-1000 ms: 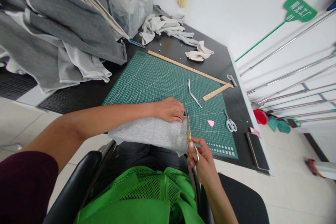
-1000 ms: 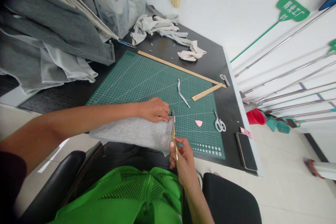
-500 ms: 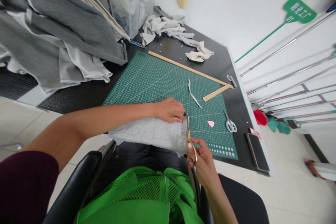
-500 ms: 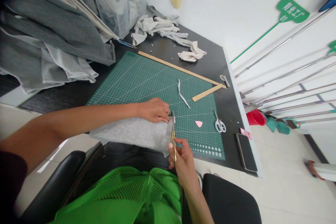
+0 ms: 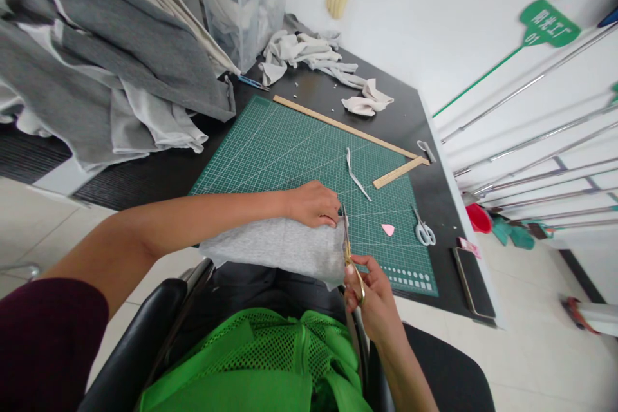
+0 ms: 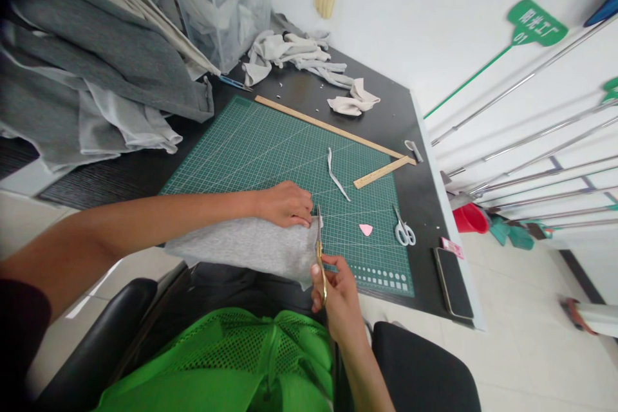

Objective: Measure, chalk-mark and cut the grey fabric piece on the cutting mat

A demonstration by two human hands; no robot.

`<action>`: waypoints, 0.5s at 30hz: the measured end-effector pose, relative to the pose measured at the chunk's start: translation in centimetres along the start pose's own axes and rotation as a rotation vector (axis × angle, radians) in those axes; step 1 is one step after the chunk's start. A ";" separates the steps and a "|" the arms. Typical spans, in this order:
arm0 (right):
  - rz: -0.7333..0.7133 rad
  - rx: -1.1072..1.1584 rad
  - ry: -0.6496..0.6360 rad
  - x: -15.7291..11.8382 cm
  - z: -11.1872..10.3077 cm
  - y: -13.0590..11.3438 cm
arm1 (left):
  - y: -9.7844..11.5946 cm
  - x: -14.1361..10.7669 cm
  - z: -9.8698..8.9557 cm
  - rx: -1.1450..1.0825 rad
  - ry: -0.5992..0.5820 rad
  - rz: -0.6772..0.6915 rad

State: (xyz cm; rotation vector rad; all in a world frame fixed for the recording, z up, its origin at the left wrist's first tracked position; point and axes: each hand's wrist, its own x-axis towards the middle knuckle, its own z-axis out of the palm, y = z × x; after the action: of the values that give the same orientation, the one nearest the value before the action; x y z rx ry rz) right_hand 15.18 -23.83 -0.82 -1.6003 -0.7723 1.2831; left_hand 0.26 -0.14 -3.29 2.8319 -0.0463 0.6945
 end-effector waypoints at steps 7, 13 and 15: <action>0.035 0.029 -0.014 0.9 -0.1 -1.1 | -0.3 -0.2 0.4 -0.011 0.014 0.012; 0.035 0.019 -0.033 1.0 -0.2 -1.0 | -0.2 -0.1 0.1 -0.037 0.017 -0.004; 0.022 0.011 -0.036 0.9 -0.2 -0.9 | -0.1 -0.1 0.1 -0.043 -0.011 -0.020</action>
State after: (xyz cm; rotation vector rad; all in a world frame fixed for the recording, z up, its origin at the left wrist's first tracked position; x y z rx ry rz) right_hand 15.69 -22.72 -0.29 -1.5848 -0.7707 1.3329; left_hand 0.23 -0.03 -3.45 2.7915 -0.0345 0.6662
